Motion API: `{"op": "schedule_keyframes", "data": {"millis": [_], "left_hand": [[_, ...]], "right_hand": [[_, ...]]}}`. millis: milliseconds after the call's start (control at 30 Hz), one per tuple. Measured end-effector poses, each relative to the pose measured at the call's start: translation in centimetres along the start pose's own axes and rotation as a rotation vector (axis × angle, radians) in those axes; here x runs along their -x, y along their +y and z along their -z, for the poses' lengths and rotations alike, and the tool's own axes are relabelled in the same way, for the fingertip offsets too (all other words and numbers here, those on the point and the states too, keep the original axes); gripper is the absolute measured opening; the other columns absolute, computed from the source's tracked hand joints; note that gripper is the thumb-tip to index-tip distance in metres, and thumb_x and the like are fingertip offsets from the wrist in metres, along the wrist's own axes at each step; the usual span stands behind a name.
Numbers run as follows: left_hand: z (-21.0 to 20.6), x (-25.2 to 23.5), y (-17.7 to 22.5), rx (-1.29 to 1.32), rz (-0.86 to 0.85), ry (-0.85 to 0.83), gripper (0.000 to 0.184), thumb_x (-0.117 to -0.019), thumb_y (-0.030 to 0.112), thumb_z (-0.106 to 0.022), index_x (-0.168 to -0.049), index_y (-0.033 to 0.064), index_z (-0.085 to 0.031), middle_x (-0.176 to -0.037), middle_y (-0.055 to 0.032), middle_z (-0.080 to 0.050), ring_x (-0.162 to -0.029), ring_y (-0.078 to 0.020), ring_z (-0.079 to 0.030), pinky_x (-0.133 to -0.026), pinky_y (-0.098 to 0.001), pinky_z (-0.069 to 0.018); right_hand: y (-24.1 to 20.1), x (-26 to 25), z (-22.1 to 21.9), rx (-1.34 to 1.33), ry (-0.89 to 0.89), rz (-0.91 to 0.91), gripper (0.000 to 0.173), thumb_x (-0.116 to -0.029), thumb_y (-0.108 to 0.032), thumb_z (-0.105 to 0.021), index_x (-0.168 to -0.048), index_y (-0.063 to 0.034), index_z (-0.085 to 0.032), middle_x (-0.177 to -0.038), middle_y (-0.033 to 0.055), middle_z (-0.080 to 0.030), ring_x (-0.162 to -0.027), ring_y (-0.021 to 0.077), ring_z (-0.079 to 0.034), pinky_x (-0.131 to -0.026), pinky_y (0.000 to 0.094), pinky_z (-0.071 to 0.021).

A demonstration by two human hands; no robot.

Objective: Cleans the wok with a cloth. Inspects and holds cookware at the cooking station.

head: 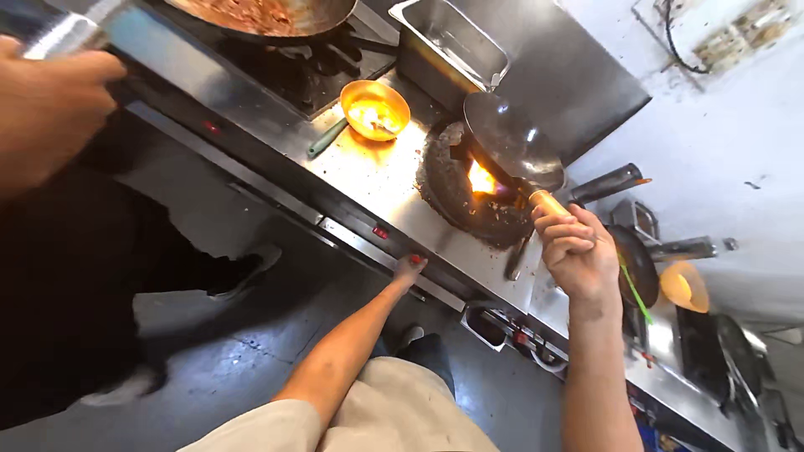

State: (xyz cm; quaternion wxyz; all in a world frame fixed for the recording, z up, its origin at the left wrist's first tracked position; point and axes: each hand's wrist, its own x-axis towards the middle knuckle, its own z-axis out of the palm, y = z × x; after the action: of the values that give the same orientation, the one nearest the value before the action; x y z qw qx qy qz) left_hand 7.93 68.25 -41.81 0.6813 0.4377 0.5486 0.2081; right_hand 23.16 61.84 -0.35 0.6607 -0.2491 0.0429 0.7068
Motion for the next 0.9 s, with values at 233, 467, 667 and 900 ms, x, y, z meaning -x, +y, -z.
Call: {"op": "schedule_keyframes", "data": {"millis": [233,467,667,900], "left_hand": [[-0.2,1.2,1.7,-0.246,0.012,0.080,0.045,-0.0964,0.030,-0.073,-0.128,-0.0008,-0.064,-0.120,-0.0255,-0.068,-0.117,-0.0409,-0.064,-0.104,-0.0602,-0.0472],[-0.2,1.3,1.7,-0.237,0.003,0.060,0.047,-0.0978,0.030,-0.072,-0.130,-0.0029,-0.062,-0.121,-0.0267,-0.067,-0.118,-0.0404,-0.064,-0.106,-0.0585,-0.0472],[-0.3,0.8,1.2,-0.180,0.027,0.080,0.051,-0.0960,0.030,-0.074,-0.133,-0.0018,-0.060,-0.123,-0.0262,-0.067,-0.119,-0.0403,-0.064,-0.105,-0.0580,-0.0478],[0.3,2.3,1.4,-0.012,0.049,0.106,0.079,-0.0921,0.032,-0.079,-0.152,-0.0007,-0.039,-0.137,-0.0250,-0.061,-0.129,-0.0383,-0.058,-0.111,-0.0565,-0.0446]], "right_hand": [[0.0,0.0,0.0,-0.022,0.002,0.014,0.040,-0.1052,-0.037,-0.042,-0.116,-0.0009,-0.056,-0.081,0.0035,-0.060,-0.052,0.0049,-0.059,-0.047,0.0129,-0.0509],[0.2,0.1,1.5,0.031,-0.001,0.022,0.038,-0.1043,-0.036,-0.045,-0.117,-0.0013,-0.056,-0.083,0.0037,-0.061,-0.054,0.0056,-0.061,-0.048,0.0139,-0.0520],[3.8,0.3,7.1,0.185,0.077,0.114,0.033,-0.1038,-0.032,-0.044,-0.117,-0.0064,-0.058,-0.075,0.0000,-0.060,-0.048,0.0026,-0.057,-0.043,0.0132,-0.0480],[6.5,-0.8,9.1,0.351,0.202,0.154,0.042,-0.1096,-0.038,-0.035,-0.130,-0.0081,-0.057,-0.080,0.0060,-0.066,-0.055,0.0087,-0.062,-0.050,0.0189,-0.0528]]}}
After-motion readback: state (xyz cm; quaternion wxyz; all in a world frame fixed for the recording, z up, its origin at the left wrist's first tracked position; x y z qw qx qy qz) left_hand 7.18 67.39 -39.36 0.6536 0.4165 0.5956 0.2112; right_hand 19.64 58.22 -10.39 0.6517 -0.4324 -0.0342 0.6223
